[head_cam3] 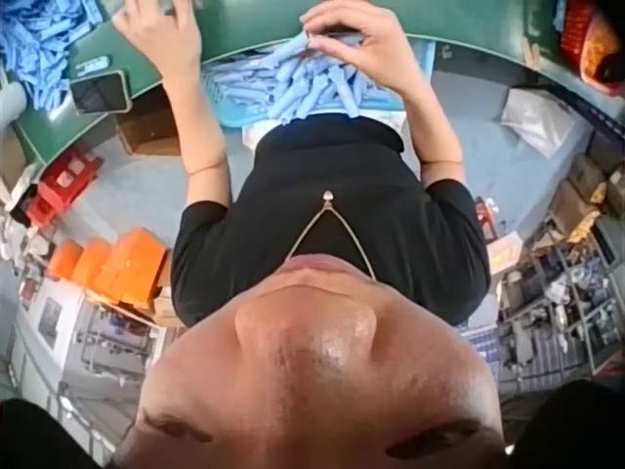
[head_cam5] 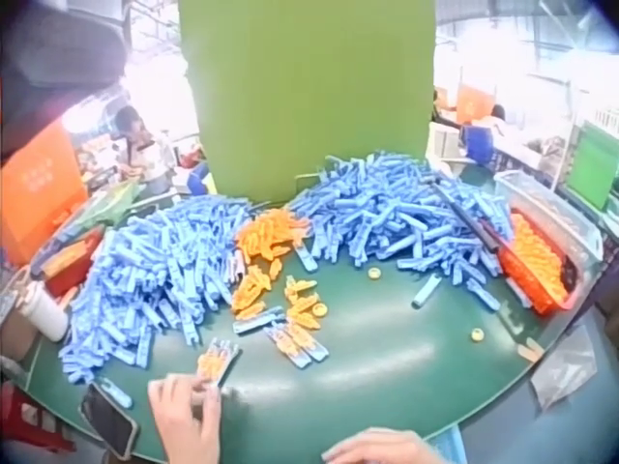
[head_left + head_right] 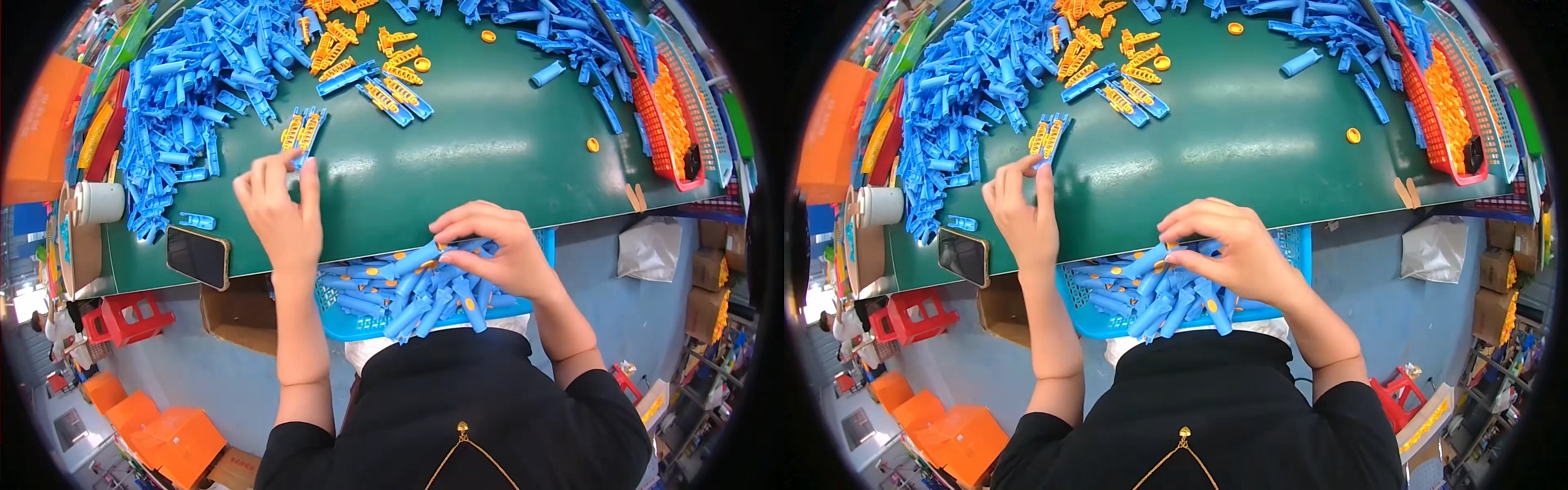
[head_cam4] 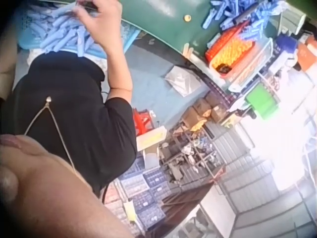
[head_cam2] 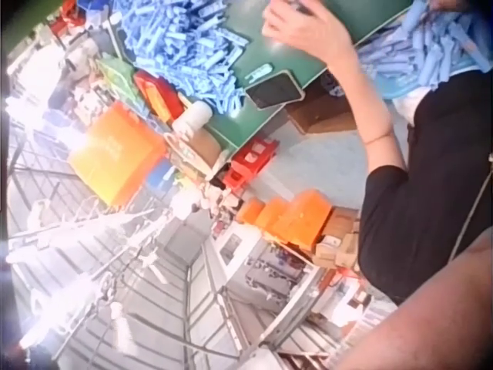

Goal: Assembling small plastic toy components at a factory workbench.

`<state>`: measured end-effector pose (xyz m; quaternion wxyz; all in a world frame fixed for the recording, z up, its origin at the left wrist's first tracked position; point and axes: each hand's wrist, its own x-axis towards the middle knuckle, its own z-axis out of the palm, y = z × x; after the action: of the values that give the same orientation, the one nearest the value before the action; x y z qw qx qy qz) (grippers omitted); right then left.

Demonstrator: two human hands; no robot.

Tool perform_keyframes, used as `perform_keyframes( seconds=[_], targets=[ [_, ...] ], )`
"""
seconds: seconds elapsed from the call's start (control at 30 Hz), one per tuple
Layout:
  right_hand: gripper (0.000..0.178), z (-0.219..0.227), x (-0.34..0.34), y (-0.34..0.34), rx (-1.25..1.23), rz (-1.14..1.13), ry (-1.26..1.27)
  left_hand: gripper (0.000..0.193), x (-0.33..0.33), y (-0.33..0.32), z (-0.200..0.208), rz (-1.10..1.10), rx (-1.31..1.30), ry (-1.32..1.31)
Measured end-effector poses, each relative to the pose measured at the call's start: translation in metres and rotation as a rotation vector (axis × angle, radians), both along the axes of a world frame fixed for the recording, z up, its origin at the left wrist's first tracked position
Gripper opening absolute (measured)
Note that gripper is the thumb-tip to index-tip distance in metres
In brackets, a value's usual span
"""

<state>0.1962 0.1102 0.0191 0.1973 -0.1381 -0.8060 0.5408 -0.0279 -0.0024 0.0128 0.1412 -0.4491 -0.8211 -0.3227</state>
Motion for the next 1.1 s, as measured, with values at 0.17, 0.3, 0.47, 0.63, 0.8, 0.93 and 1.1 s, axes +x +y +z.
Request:
perform_keyframes(
  seconds=[0.17, 0.3, 0.47, 0.63, 0.8, 0.93, 1.1],
  targets=[
    [0.018, 0.013, 0.0, 0.033, 0.302, -0.155, 0.047, 0.018, -0.012, -0.002, -0.009, 0.036, -0.142, 0.165],
    [0.015, 0.007, 0.002, 0.113, 0.736, -0.516, -0.094, 0.012, 0.0, -0.006, -0.008, -0.024, -0.123, 0.156],
    [0.022, -0.005, -0.003, 0.151, 0.898, -0.692, -0.472, 0.009, 0.008, -0.005, -0.01, -0.133, -0.151, 0.087],
    [0.024, -0.009, -0.005, 0.122, 0.821, -0.583, -0.456, 0.018, 0.014, -0.014, -0.005, -0.118, 0.002, -0.292],
    [0.027, 0.0, -0.003, 0.126, 0.883, -0.465, -0.334, 0.016, 0.002, -0.019, -0.01, -0.362, 0.568, -1.135],
    [0.022, -0.017, -0.001, 0.133, 0.876, -0.474, -0.272, 0.009, 0.026, 0.005, -0.004, -0.484, 0.788, -1.561],
    [0.021, -0.019, -0.001, 0.114, 0.827, -0.533, -0.278, 0.015, 0.054, 0.014, -0.019, -0.281, 0.575, -1.044]
  ],
)
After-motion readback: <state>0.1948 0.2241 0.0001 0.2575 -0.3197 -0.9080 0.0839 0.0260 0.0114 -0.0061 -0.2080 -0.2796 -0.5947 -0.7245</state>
